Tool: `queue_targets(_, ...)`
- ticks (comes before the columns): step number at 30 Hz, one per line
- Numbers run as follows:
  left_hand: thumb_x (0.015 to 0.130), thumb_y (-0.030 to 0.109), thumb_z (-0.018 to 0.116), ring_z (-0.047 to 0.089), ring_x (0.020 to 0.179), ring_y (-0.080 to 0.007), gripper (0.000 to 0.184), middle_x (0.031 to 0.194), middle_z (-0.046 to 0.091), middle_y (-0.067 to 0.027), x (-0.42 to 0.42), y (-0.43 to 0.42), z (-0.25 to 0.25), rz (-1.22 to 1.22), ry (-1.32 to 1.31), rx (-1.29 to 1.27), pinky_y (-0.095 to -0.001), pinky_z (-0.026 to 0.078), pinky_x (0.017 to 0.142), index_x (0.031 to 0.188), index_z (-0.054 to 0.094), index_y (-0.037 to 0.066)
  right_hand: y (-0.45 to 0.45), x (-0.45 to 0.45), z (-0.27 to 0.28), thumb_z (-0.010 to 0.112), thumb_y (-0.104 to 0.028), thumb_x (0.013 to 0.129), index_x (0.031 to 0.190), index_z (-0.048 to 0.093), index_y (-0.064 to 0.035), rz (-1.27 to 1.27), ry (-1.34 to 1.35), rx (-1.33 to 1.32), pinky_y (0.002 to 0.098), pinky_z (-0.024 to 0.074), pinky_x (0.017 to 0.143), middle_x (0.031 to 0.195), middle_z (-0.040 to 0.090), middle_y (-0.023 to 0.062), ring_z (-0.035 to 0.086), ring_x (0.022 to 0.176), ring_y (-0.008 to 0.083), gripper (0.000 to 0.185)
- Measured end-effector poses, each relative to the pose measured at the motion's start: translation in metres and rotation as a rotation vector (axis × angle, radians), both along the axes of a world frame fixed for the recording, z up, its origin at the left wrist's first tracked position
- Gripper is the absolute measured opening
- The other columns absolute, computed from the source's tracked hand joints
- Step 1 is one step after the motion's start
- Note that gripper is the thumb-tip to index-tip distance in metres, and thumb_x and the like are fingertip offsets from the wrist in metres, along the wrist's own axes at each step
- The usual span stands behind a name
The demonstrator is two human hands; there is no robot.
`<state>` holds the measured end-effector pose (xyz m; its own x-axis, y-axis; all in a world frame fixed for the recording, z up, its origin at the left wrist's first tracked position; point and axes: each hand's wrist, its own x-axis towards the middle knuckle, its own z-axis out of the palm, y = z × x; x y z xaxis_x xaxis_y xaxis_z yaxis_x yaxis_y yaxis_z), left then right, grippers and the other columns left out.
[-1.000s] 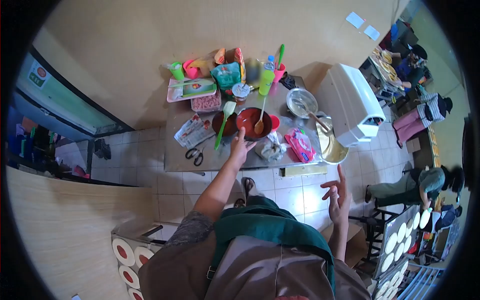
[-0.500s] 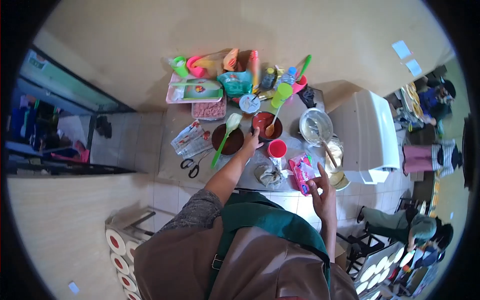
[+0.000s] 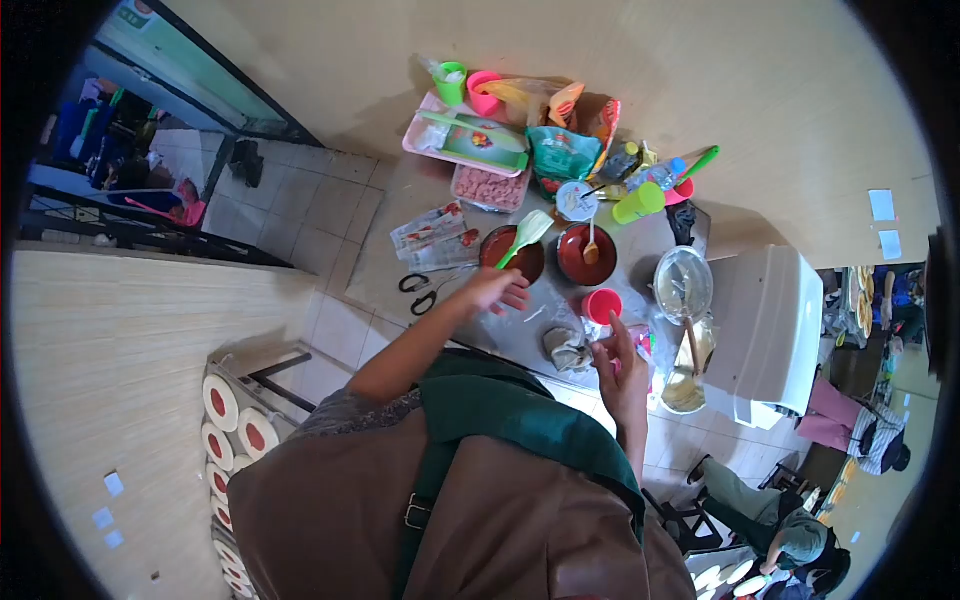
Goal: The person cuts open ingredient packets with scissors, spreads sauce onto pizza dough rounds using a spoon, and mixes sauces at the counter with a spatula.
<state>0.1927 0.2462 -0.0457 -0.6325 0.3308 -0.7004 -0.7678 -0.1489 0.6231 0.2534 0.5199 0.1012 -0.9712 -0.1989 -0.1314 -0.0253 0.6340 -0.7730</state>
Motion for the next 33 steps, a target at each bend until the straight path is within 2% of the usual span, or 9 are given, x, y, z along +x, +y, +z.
queue_targets(3, 0.085, 0.04, 0.064, 0.069, 0.078, -0.0234, 0.044, 0.09, 0.069, -0.0088, 0.005, -0.099, -0.072, 0.095, 0.465, -0.533, -0.0358, 0.052, 0.063, 0.11, 0.06, 0.005, -0.046, -0.006, -0.002, 0.065, -0.015, 0.087, 0.134, 0.049, -0.0054, 0.079, 0.01, 0.013, 0.0379, 0.051, 0.069, 0.086, 0.069, 0.0125, 0.067, 0.074, 0.0254, 0.05)
queue_targets(5, 0.072, 0.048, 0.073, 0.064, 0.095, -0.0291, 0.068, 0.105, 0.065, -0.0129, -0.005, -0.147, -0.081, -0.008, 0.726, -1.203, -0.042, 0.05, 0.079, 0.121, 0.055, 0.005, -0.079, -0.002, -0.006, 0.066, -0.015, 0.087, 0.133, 0.05, -0.0058, 0.105, 0.017, -0.02, 0.0383, 0.0509, 0.069, 0.086, 0.069, 0.012, 0.067, 0.073, 0.0253, 0.049)
queue_targets(8, 0.058, 0.051, 0.08, 0.049, 0.117, -0.0325, 0.095, 0.123, 0.054, -0.0165, -0.025, -0.178, -0.109, -0.236, 0.642, -1.572, -0.0472, 0.039, 0.096, 0.134, 0.045, 0.006, -0.129, 0.006, -0.015, 0.067, -0.015, 0.086, 0.13, 0.051, -0.0052, 0.097, 0.021, 0.058, 0.0384, 0.0506, 0.069, 0.086, 0.069, 0.0113, 0.066, 0.072, 0.0249, 0.048)
queue_targets(11, 0.052, 0.052, 0.083, 0.037, 0.127, -0.0324, 0.111, 0.134, 0.043, -0.0171, -0.041, -0.186, -0.092, -0.486, 0.577, -1.511, -0.0476, 0.031, 0.103, 0.141, 0.035, 0.006, -0.182, 0.022, -0.023, 0.066, -0.014, 0.087, 0.13, 0.05, -0.005, 0.013, -0.006, 0.065, 0.0386, 0.051, 0.067, 0.084, 0.068, 0.0118, 0.066, 0.071, 0.0253, 0.047)
queue_targets(15, 0.05, 0.062, 0.081, 0.039, 0.126, -0.0312, 0.113, 0.13, 0.046, -0.0164, -0.055, -0.201, -0.097, -0.568, 0.605, -1.47, -0.0458, 0.031, 0.102, 0.138, 0.039, 0.006, -0.249, 0.033, -0.027, 0.064, -0.013, 0.088, 0.127, 0.052, -0.0029, -0.088, -0.132, 0.022, 0.0368, 0.0519, 0.066, 0.085, 0.069, 0.0143, 0.068, 0.072, 0.0262, 0.043)
queue_targets(19, 0.056, 0.063, 0.078, 0.05, 0.115, -0.0353, 0.095, 0.124, 0.05, -0.0208, -0.059, -0.217, -0.098, -0.39, 0.651, -1.319, -0.0505, 0.039, 0.093, 0.126, 0.051, 0.004, -0.288, 0.045, -0.068, 0.064, -0.02, 0.089, 0.125, 0.054, -0.0033, -0.15, -0.255, -0.052, 0.0389, 0.0522, 0.067, 0.086, 0.069, 0.0159, 0.068, 0.073, 0.0295, 0.041)
queue_targets(20, 0.069, 0.055, 0.073, 0.053, 0.114, -0.0357, 0.076, 0.128, 0.048, -0.0196, -0.06, -0.218, -0.105, -0.39, 0.658, -1.353, -0.0514, 0.041, 0.091, 0.125, 0.053, 0.007, -0.293, 0.048, -0.076, 0.064, -0.021, 0.089, 0.125, 0.054, -0.0034, -0.149, -0.265, -0.009, 0.0391, 0.0522, 0.068, 0.086, 0.069, 0.016, 0.068, 0.073, 0.0297, 0.041)
queue_targets(26, 0.085, 0.019, 0.063, 0.065, 0.098, -0.0273, 0.027, 0.107, 0.066, -0.0112, -0.075, -0.25, -0.153, -0.411, 0.62, -1.074, -0.0411, 0.05, 0.08, 0.112, 0.064, 0.015, -0.299, 0.071, -0.086, 0.064, -0.026, 0.088, 0.124, 0.056, -0.004, -0.159, -0.314, 0.028, 0.0403, 0.052, 0.07, 0.087, 0.069, 0.016, 0.067, 0.076, 0.0313, 0.042)
queue_targets(33, 0.086, 0.005, 0.061, 0.068, 0.086, -0.0218, 0.02, 0.095, 0.071, -0.0108, -0.071, -0.316, -0.16, -0.054, 0.709, -0.779, -0.0341, 0.051, 0.075, 0.105, 0.068, 0.008, -0.271, 0.083, -0.081, 0.063, -0.025, 0.089, 0.124, 0.056, -0.0049, -0.259, -0.296, 0.041, 0.0402, 0.052, 0.07, 0.088, 0.069, 0.0163, 0.067, 0.077, 0.0315, 0.041)
